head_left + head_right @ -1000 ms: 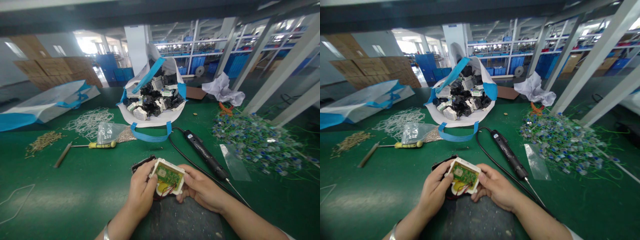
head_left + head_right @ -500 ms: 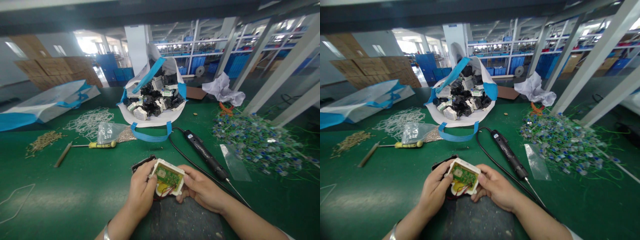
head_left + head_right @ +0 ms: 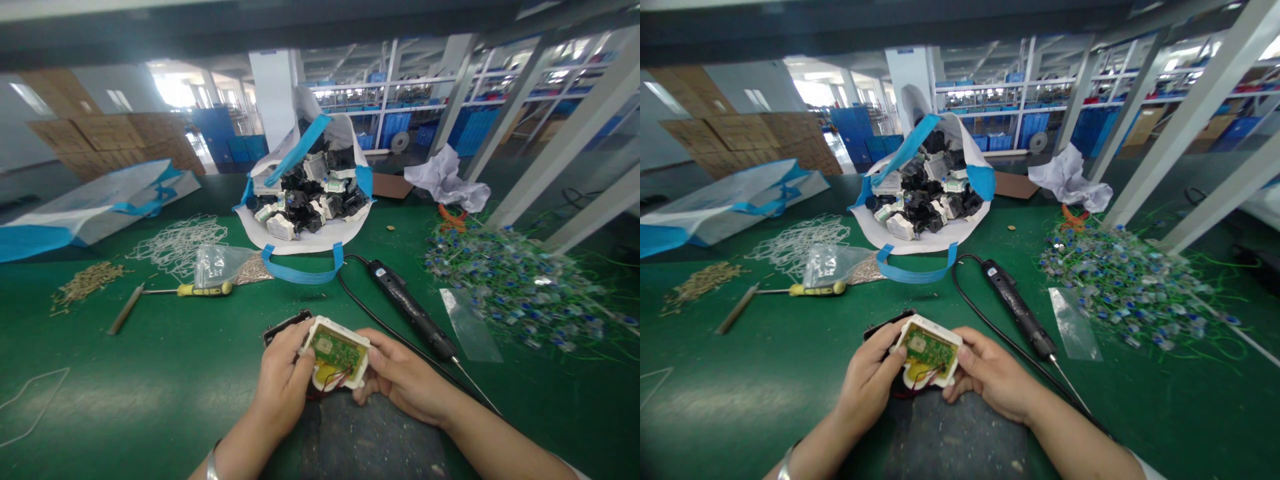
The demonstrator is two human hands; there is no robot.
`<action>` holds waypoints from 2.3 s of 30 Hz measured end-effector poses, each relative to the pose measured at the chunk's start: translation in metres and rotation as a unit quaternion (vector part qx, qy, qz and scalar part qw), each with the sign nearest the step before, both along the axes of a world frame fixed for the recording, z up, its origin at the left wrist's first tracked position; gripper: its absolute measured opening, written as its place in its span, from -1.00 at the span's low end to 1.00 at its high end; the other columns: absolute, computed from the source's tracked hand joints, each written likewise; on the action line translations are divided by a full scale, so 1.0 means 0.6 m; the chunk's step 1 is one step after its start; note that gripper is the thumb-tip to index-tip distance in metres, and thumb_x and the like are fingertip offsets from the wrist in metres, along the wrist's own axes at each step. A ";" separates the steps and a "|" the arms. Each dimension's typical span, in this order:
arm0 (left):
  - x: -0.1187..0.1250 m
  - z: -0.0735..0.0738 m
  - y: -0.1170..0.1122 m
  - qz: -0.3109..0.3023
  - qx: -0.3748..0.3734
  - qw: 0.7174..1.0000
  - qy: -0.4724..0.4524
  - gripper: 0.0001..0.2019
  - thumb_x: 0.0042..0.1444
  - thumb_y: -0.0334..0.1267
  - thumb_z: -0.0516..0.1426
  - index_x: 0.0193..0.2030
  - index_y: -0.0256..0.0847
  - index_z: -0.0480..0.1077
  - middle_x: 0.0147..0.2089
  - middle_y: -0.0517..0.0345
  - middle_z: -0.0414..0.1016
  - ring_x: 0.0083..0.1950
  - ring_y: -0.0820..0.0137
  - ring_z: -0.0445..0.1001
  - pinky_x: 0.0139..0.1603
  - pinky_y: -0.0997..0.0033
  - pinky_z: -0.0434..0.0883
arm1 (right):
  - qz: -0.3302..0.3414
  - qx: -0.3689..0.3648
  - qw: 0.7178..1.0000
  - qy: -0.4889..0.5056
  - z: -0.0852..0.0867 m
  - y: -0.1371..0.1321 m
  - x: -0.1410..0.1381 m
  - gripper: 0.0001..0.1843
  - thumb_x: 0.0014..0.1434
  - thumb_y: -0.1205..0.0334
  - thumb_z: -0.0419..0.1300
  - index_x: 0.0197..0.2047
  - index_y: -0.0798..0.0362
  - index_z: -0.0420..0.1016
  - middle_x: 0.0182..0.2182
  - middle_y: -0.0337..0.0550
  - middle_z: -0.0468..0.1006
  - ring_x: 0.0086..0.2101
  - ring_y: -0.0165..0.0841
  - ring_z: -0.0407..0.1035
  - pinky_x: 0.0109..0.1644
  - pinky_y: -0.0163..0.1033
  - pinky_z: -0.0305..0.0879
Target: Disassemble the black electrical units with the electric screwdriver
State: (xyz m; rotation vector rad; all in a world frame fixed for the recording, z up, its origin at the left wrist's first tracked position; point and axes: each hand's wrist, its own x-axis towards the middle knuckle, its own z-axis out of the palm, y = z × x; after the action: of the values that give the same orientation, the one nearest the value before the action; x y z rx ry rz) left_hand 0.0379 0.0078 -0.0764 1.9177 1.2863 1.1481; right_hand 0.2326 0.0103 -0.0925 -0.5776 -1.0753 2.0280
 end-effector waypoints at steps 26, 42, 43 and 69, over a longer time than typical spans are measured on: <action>0.002 0.005 0.001 0.006 0.003 1.000 0.011 -0.69 0.13 -0.29 -0.08 -0.03 -0.27 0.31 -0.16 0.01 0.38 -0.13 0.31 0.34 -0.13 0.37 0.28 | -0.009 -0.005 1.000 -0.005 0.001 -0.001 0.001 -0.53 0.14 -0.02 0.22 -0.06 0.12 0.21 -0.37 -0.03 0.43 -0.46 -0.35 0.37 -0.38 -0.30 0.31; -0.003 -0.006 -0.003 0.001 0.014 1.000 0.009 -0.66 0.15 -0.29 -0.09 0.04 -0.26 0.26 -0.09 0.00 0.35 -0.10 0.29 0.32 -0.08 0.33 0.26 | -0.006 0.001 1.000 -0.014 0.008 0.000 0.000 -0.52 0.12 -0.03 0.23 -0.05 0.09 0.21 -0.35 -0.06 0.42 -0.42 -0.33 0.38 -0.35 -0.29 0.30; -0.003 -0.006 -0.003 0.002 0.014 1.000 0.003 -0.67 0.15 -0.28 -0.08 0.04 -0.27 0.26 -0.10 0.00 0.34 -0.11 0.30 0.32 -0.09 0.34 0.27 | -0.005 0.003 1.000 -0.013 0.009 0.000 0.000 -0.52 0.12 -0.02 0.23 -0.05 0.10 0.21 -0.34 -0.05 0.42 -0.41 -0.32 0.38 -0.34 -0.29 0.30; -0.001 0.007 0.000 -0.001 -0.001 0.999 -0.033 -0.71 0.15 -0.29 -0.07 -0.03 -0.23 0.31 -0.28 0.09 0.32 -0.20 0.35 0.31 -0.20 0.42 0.26 | -0.003 0.019 0.999 -0.035 0.010 0.001 -0.001 -0.47 0.09 -0.05 0.25 -0.05 0.15 0.23 -0.34 0.01 0.44 -0.39 -0.30 0.39 -0.34 -0.30 0.31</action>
State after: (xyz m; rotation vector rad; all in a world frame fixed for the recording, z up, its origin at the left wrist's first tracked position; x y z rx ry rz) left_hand 0.0371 0.0079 -0.0723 1.8636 1.2504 1.1995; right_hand 0.2321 0.0106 -0.0863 -0.6351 -1.1506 1.9901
